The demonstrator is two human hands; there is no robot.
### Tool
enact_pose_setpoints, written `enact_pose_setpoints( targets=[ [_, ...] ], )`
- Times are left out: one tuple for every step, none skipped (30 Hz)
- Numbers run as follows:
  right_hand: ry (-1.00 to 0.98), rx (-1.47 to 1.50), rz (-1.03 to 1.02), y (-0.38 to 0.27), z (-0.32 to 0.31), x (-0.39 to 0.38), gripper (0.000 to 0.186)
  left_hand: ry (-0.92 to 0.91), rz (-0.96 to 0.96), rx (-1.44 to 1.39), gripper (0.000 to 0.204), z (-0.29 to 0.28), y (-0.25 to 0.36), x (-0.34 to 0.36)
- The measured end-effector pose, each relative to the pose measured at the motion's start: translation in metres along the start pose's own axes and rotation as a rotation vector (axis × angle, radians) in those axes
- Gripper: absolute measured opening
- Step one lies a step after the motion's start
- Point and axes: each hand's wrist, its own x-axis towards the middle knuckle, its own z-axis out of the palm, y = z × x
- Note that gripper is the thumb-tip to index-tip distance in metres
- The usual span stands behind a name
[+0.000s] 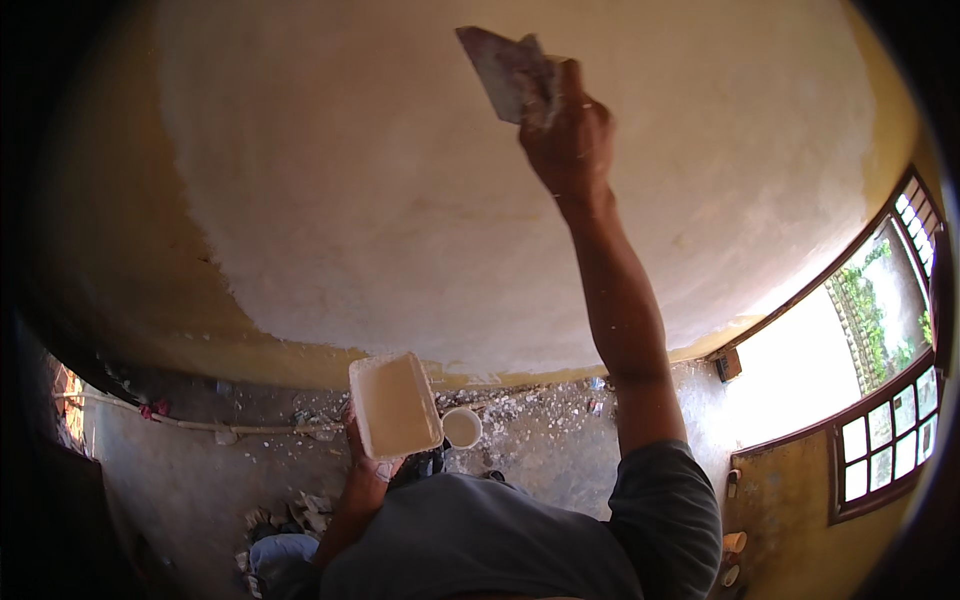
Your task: The person applies filler to a wall using a putty knife, dipping the tool into a small plastic container of paste and spreading it across the wall surface to patch holes.
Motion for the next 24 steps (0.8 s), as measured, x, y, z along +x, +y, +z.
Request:
enact_pose_setpoints(
  targets=[
    [-0.034,0.015,-0.031,-0.010,0.010,-0.009,0.029,-0.008,-0.012,-0.010,0.057,0.000,-0.001,0.000],
    [-0.060,0.065,-0.064,-0.013,0.020,-0.015,0.031,-0.034,-0.026,0.005,0.057,0.009,-0.001,-0.003],
    [-0.046,0.001,-0.136,-0.012,0.027,-0.018,0.033,-0.064,-0.042,0.019,0.057,0.027,-0.001,-0.007],
    [-0.061,-0.038,-0.118,-0.007,0.031,-0.019,0.031,-0.095,-0.048,0.032,0.058,0.039,-0.001,-0.012],
    [-0.076,-0.076,-0.100,-0.002,0.034,-0.018,0.030,-0.098,-0.045,0.024,0.058,0.043,-0.002,-0.015],
    [-0.060,-0.063,-0.060,0.001,0.034,-0.016,0.028,-0.095,-0.037,0.014,0.058,0.045,-0.002,-0.018],
    [-0.044,-0.056,-0.022,0.010,0.028,-0.013,0.026,-0.097,-0.032,0.002,0.058,0.047,-0.002,-0.018],
    [-0.029,-0.047,0.015,0.019,0.021,-0.011,0.025,-0.054,-0.030,0.020,0.058,0.041,-0.002,-0.015],
    [-0.036,-0.061,0.086,0.026,0.011,-0.005,0.023,-0.011,-0.031,0.032,0.058,0.029,-0.002,-0.009],
    [-0.006,-0.085,0.110,0.033,0.002,-0.001,0.023,0.033,-0.035,0.046,0.058,0.026,-0.004,-0.006],
    [0.026,-0.109,0.134,0.042,-0.006,0.002,0.023,0.021,-0.028,0.051,0.058,0.024,-0.008,-0.006],
    [0.036,-0.135,0.162,0.052,-0.015,0.004,0.024,0.003,-0.023,0.058,0.058,0.028,-0.011,-0.005],
    [0.045,-0.158,0.191,0.063,-0.023,0.006,0.024,-0.011,-0.016,0.067,0.058,0.031,-0.013,-0.005],
    [0.070,-0.165,0.198,0.074,-0.030,0.008,0.025,-0.013,-0.025,0.069,0.058,0.033,-0.014,-0.003],
    [0.130,-0.161,0.161,0.094,-0.036,0.008,0.026,-0.017,-0.037,0.072,0.058,0.036,-0.016,-0.001],
    [0.164,-0.254,0.221,0.099,-0.046,0.010,0.028,-0.013,-0.042,0.074,0.058,0.037,-0.017,-0.002],
    [0.223,-0.335,0.323,0.107,-0.057,0.009,0.030,-0.008,-0.042,0.069,0.058,0.038,-0.018,-0.001],
    [0.352,-0.320,0.359,0.123,-0.069,0.002,0.032,-0.007,-0.048,0.061,0.058,0.039,-0.021,0.000],
    [0.472,-0.194,0.400,0.128,-0.080,-0.009,0.033,0.004,-0.047,0.052,0.058,0.037,-0.022,-0.001],
    [0.590,0.385,0.620,0.127,-0.085,-0.023,0.029,-0.021,-0.036,0.052,0.058,0.032,-0.022,0.000],
    [0.653,0.680,0.737,0.146,-0.093,-0.051,0.029,-0.050,-0.029,0.047,0.059,0.023,-0.024,0.003],
    [0.674,0.919,0.762,0.158,-0.094,-0.090,0.035,-0.074,-0.027,0.039,0.059,0.017,-0.028,0.004],
    [0.658,0.987,0.854,0.158,-0.091,-0.131,0.040,-0.109,-0.024,0.061,0.057,0.014,-0.030,0.002],
    [0.642,1.055,0.949,0.153,-0.088,-0.174,0.044,-0.141,-0.020,0.082,0.055,0.015,-0.030,0.004]
  ],
)
